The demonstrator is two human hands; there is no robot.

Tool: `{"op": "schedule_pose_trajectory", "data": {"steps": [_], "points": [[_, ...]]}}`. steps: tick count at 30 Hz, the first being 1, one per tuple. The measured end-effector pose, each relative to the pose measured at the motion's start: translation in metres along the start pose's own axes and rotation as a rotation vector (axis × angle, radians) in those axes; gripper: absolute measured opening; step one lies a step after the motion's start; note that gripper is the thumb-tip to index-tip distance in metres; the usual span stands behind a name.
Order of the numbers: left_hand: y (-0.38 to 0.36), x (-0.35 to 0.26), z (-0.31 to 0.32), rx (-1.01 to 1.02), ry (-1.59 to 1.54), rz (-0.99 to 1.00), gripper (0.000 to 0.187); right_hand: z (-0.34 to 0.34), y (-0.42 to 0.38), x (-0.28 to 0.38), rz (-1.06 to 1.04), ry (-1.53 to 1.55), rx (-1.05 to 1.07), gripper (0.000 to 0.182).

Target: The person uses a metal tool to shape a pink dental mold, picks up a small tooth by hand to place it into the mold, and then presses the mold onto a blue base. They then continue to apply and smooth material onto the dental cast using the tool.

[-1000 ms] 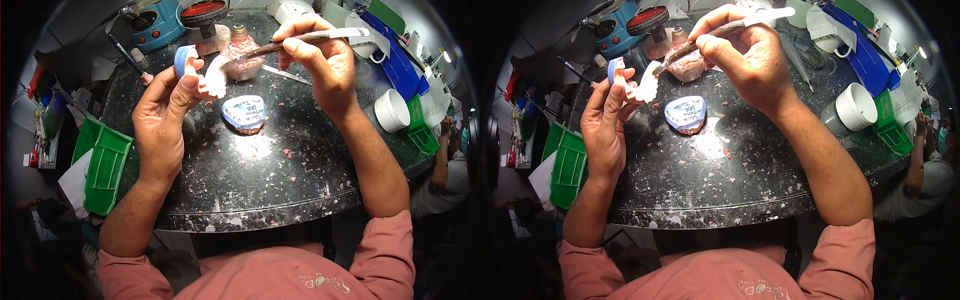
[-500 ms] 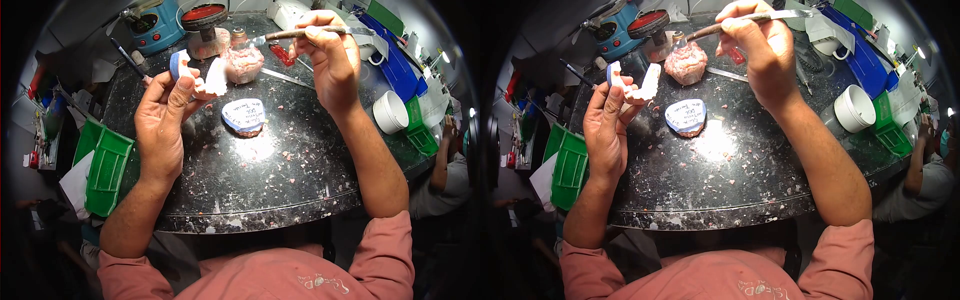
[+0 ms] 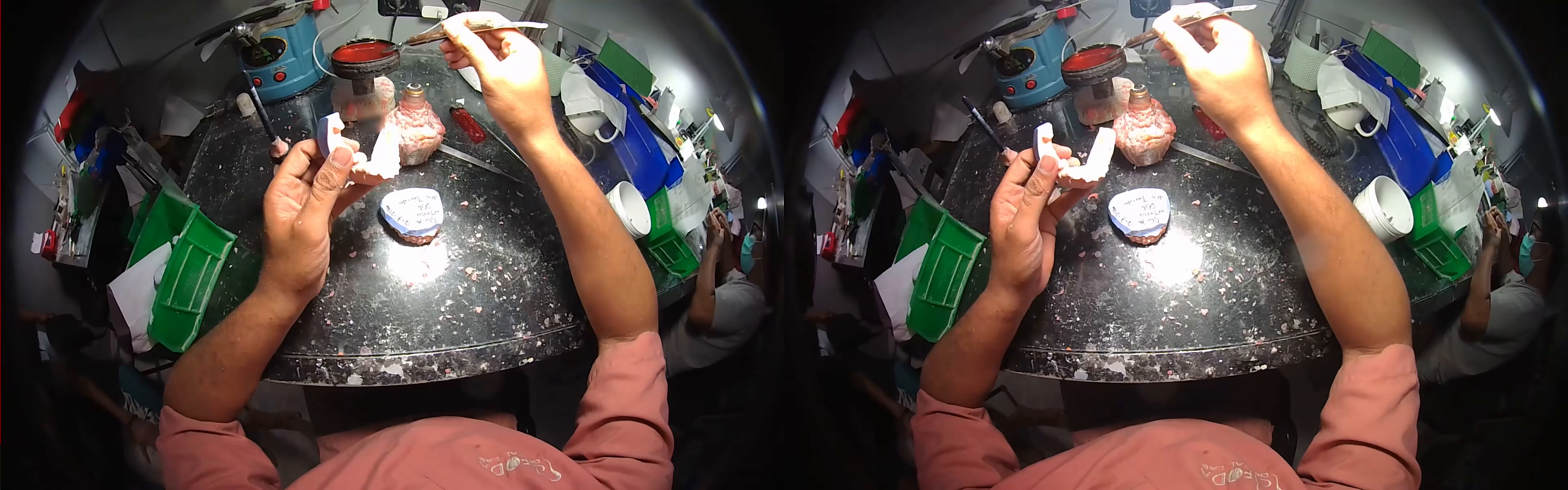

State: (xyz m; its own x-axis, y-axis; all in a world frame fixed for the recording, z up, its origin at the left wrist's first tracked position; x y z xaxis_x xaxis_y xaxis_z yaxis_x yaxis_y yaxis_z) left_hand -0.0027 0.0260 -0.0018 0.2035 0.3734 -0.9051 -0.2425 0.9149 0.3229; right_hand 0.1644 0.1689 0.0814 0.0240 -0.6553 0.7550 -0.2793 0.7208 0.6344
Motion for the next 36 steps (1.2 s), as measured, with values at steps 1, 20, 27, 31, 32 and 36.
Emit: {"op": "schedule_pose_trajectory", "data": {"steps": [1, 20, 27, 31, 32, 36], "points": [[0.0, -0.001, -0.001, 0.0, 0.0, 0.0, 0.027, -0.002, 0.003, -0.01, 0.0, 0.0, 0.0, 0.02], [0.001, 0.0, 0.0, 0.045, -0.388, -0.092, 0.022, -0.037, -0.068, -0.034, 0.208, 0.613, -0.122, 0.024], [0.001, 0.002, 0.002, 0.033, -0.32, -0.078, 0.018, -0.038, -0.068, -0.032, 0.189, 0.645, -0.154, 0.028], [0.001, 0.005, -0.002, 0.061, -0.347, -0.068, 0.02, -0.036, -0.069, -0.031, 0.188, 0.624, -0.141, 0.028], [0.001, 0.006, -0.003, 0.074, -0.377, -0.067, 0.023, -0.036, -0.069, -0.031, 0.187, 0.617, -0.136, 0.027], [0.001, 0.005, -0.001, 0.071, -0.366, -0.067, 0.022, -0.035, -0.069, -0.028, 0.172, 0.617, -0.116, 0.027]]}}
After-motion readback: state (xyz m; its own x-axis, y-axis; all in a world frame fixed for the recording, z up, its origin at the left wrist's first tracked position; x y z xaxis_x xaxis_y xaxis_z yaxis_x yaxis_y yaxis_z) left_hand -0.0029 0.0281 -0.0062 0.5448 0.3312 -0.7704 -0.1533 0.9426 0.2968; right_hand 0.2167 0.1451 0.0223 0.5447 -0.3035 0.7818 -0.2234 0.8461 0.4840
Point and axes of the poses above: each hand's wrist, its own y-axis towards the middle knuckle, its own z-axis out of the palm, x = y × z, the point moved 3 cm from there along y, towards the middle knuckle, and after that the axes turned 2 degrees about -x, right-handed, at the moved point
